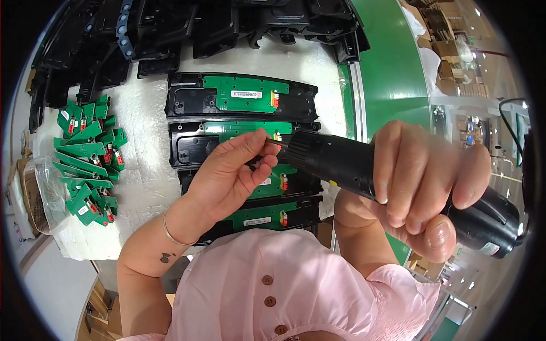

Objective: Assembling electronic circuit boards onto plastic housings using an electric screwdriver.

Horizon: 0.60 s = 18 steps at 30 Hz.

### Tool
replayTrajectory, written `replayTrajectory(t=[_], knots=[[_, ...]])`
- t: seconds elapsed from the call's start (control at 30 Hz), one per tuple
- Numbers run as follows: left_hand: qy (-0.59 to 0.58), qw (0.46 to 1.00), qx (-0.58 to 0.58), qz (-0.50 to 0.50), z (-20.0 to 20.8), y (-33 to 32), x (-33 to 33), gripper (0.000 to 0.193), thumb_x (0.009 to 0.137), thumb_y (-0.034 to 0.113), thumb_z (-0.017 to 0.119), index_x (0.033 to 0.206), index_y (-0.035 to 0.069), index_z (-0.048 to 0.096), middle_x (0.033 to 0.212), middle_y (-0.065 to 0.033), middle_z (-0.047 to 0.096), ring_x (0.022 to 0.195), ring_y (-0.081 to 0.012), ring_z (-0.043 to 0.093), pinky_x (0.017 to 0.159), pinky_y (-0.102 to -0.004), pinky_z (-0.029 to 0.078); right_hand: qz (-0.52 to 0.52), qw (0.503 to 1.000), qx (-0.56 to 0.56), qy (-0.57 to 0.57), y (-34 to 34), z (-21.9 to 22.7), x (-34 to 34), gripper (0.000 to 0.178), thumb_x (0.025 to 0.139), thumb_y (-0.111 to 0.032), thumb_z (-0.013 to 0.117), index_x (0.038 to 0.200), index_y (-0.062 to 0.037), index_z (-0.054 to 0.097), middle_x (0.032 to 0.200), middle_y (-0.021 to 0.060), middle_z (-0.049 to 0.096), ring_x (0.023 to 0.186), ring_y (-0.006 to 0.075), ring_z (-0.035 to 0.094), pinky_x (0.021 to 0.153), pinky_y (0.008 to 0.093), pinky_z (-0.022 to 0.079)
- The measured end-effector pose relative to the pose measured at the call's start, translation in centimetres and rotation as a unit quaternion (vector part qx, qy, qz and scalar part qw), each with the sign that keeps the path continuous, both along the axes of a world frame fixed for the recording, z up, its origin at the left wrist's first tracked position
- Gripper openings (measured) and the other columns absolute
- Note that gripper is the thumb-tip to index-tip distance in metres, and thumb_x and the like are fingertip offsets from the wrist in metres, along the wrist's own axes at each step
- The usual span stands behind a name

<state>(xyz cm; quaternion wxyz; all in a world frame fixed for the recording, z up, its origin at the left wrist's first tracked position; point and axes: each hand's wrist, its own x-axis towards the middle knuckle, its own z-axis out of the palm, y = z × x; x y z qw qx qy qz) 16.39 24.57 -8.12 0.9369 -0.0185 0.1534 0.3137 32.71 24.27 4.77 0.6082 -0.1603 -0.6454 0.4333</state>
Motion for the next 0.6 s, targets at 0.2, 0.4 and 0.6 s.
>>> replayTrajectory(t=[0.2,0.4,0.6], knots=[[0.05,0.995,-0.071,-0.058,2.1,-0.1,0.5,0.041,0.091,0.028,0.042,0.109,-0.009,0.048,0.105,-0.0183,0.054,0.101,-0.0266,0.054,0.09,-0.031,0.044,-0.146,0.988,-0.043,-0.003,2.9,-3.0,0.2,0.025,0.071,-0.006,0.048,0.095,-0.0052,0.046,0.055,-0.0007,0.044,0.042,0.0101,0.04,0.05,0.0276,0.038],[0.106,0.987,0.079,-0.087,1.5,0.1,0.3,0.029,0.09,0.013,0.042,0.111,-0.007,0.047,0.104,-0.0193,0.056,0.099,-0.0273,0.056,0.087,-0.0295,0.047,-0.259,0.959,-0.083,0.074,7.1,-6.0,2.9,0.018,0.066,0.006,0.048,0.084,0.0068,0.045,0.058,0.008,0.046,0.043,0.0149,0.045,0.045,0.0276,0.041],[0.098,0.989,0.072,-0.082,1.2,0.2,0.5,0.02,0.09,0.011,0.043,0.103,-0.002,0.051,0.096,-0.0162,0.059,0.089,-0.0232,0.06,0.075,-0.0261,0.053,-0.259,0.959,-0.091,0.075,7.7,-6.8,3.4,0.015,0.065,0.006,0.048,0.08,0.0066,0.046,0.056,0.008,0.046,0.042,0.0148,0.044,0.043,0.0274,0.04]])
